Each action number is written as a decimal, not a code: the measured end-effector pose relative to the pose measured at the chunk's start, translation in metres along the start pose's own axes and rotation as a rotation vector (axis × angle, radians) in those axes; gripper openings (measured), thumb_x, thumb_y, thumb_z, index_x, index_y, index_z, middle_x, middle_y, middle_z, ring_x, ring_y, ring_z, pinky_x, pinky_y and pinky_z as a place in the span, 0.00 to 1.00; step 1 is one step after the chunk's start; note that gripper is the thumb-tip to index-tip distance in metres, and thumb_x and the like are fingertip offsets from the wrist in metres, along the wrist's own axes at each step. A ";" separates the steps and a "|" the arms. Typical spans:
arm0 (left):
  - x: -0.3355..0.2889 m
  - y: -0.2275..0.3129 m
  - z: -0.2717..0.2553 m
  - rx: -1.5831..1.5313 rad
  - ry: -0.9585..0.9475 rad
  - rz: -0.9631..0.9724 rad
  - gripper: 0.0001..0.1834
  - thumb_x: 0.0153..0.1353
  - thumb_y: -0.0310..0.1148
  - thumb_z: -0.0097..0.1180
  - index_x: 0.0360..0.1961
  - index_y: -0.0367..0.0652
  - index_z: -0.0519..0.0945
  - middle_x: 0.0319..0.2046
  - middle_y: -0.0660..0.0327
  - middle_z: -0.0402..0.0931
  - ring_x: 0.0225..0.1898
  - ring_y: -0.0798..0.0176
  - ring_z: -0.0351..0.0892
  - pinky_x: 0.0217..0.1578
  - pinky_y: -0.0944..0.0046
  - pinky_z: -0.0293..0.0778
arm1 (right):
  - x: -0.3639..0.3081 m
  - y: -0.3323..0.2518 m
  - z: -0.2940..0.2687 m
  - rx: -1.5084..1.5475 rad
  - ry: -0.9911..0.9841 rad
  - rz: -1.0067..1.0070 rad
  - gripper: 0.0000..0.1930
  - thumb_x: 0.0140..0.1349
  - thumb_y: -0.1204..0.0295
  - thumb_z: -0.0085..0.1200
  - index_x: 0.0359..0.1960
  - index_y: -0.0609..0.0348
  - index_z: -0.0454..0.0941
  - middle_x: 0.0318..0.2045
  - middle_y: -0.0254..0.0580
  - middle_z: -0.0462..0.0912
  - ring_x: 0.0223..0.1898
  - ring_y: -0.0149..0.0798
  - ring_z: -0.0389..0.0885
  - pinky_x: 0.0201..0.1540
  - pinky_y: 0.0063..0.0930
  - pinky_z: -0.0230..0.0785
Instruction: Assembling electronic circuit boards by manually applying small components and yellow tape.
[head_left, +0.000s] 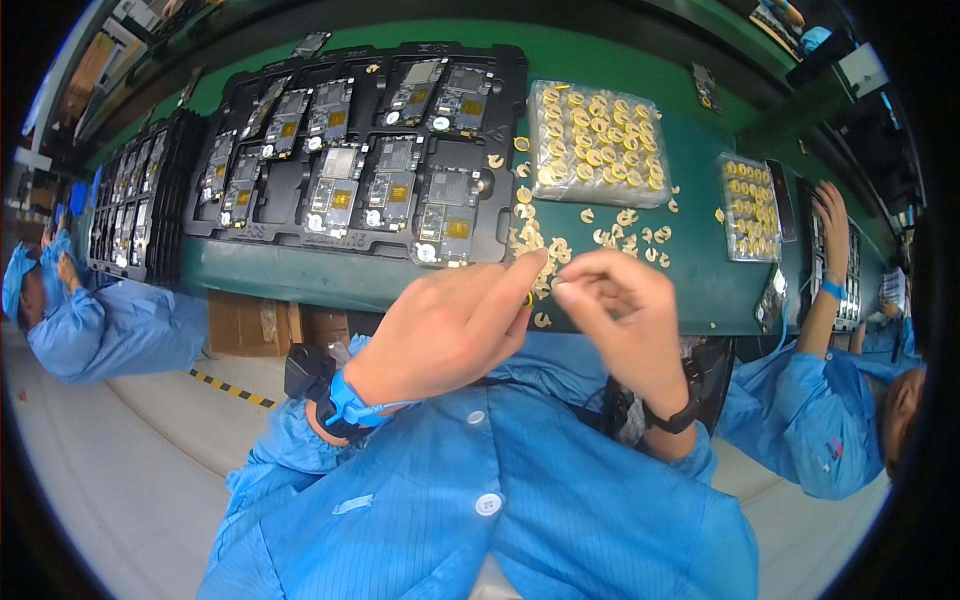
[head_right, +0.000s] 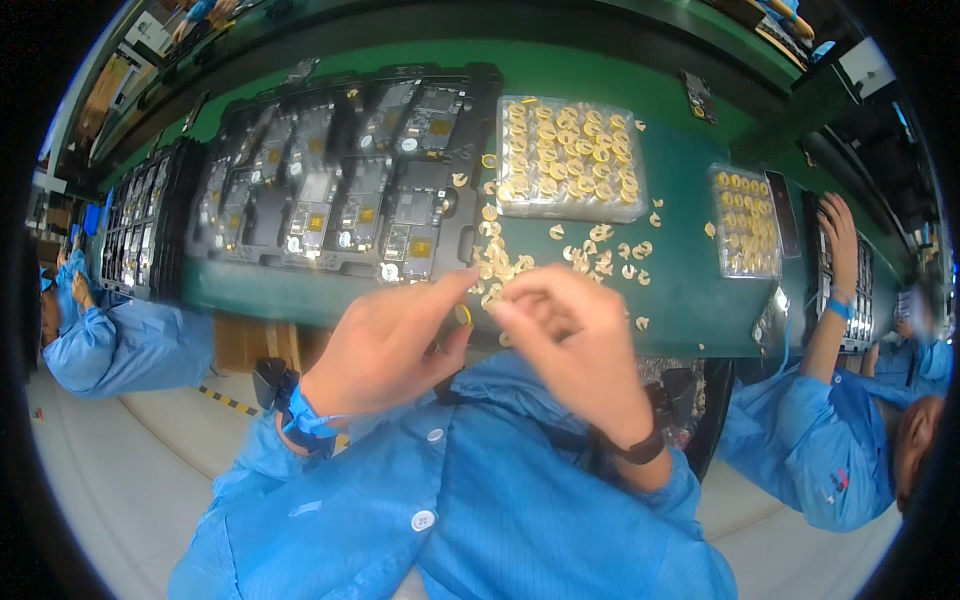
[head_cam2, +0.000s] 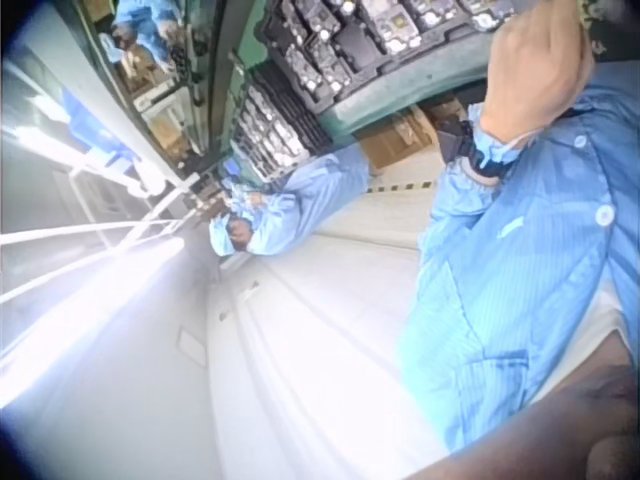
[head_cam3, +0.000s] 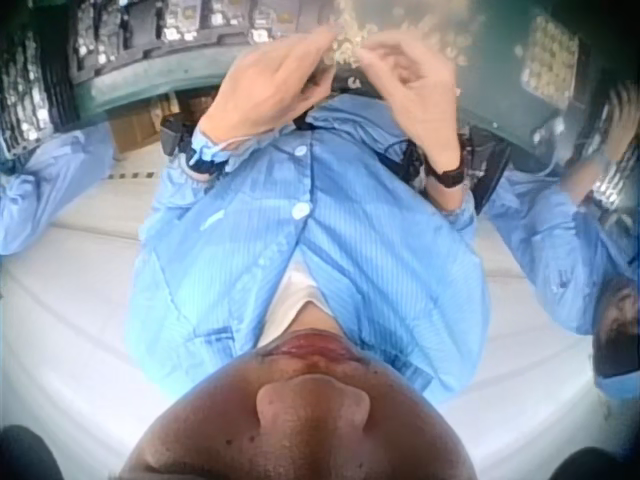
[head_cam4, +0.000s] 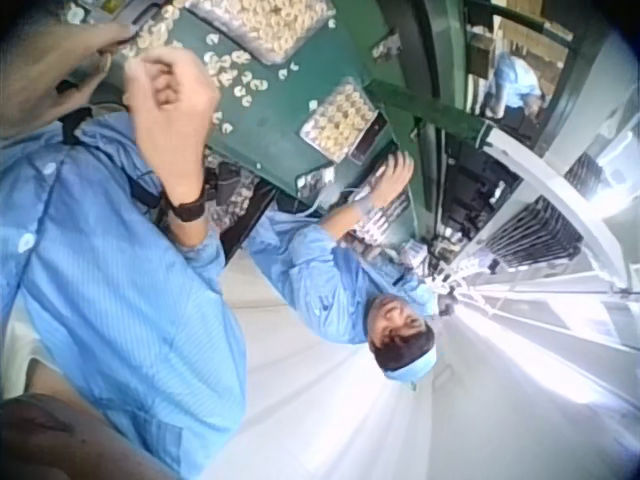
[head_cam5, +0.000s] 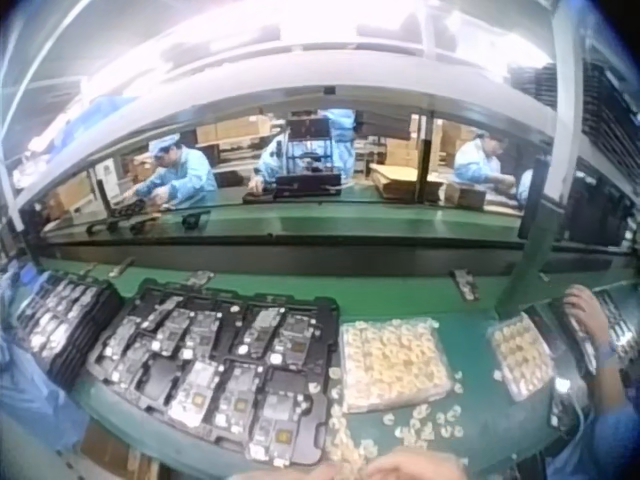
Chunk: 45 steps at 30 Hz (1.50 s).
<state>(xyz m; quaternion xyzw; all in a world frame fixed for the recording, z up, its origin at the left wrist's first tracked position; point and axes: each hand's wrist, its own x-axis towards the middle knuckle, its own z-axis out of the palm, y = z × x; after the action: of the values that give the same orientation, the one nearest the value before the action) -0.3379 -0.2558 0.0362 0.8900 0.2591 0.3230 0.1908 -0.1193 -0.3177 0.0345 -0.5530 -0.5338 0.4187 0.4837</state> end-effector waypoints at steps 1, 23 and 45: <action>0.001 0.001 0.000 0.001 -0.010 0.017 0.34 0.53 0.20 0.71 0.64 0.36 0.77 0.37 0.52 0.86 0.32 0.49 0.87 0.33 0.55 0.82 | 0.001 -0.003 0.005 0.001 0.003 0.000 0.07 0.67 0.77 0.68 0.43 0.65 0.85 0.32 0.34 0.83 0.27 0.18 0.78 0.29 0.17 0.68; -0.024 0.008 0.003 -0.410 -0.183 -0.520 0.07 0.74 0.26 0.60 0.46 0.33 0.86 0.31 0.56 0.89 0.36 0.68 0.90 0.35 0.66 0.82 | 0.000 0.017 0.009 -0.134 -0.245 -0.032 0.02 0.67 0.80 0.66 0.38 0.66 0.86 0.30 0.37 0.86 0.30 0.23 0.81 0.32 0.20 0.72; -0.057 -0.056 0.015 -1.047 0.372 -1.234 0.14 0.75 0.32 0.60 0.46 0.27 0.82 0.38 0.43 0.88 0.34 0.50 0.92 0.28 0.61 0.88 | 0.083 0.023 0.078 -0.279 -0.367 -0.057 0.08 0.69 0.72 0.59 0.37 0.67 0.81 0.29 0.47 0.81 0.29 0.42 0.79 0.35 0.36 0.70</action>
<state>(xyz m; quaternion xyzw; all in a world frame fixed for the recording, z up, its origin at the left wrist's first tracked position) -0.3840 -0.2477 -0.0306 0.3161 0.5443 0.3809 0.6773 -0.1852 -0.2277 0.0023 -0.5137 -0.6809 0.4208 0.3090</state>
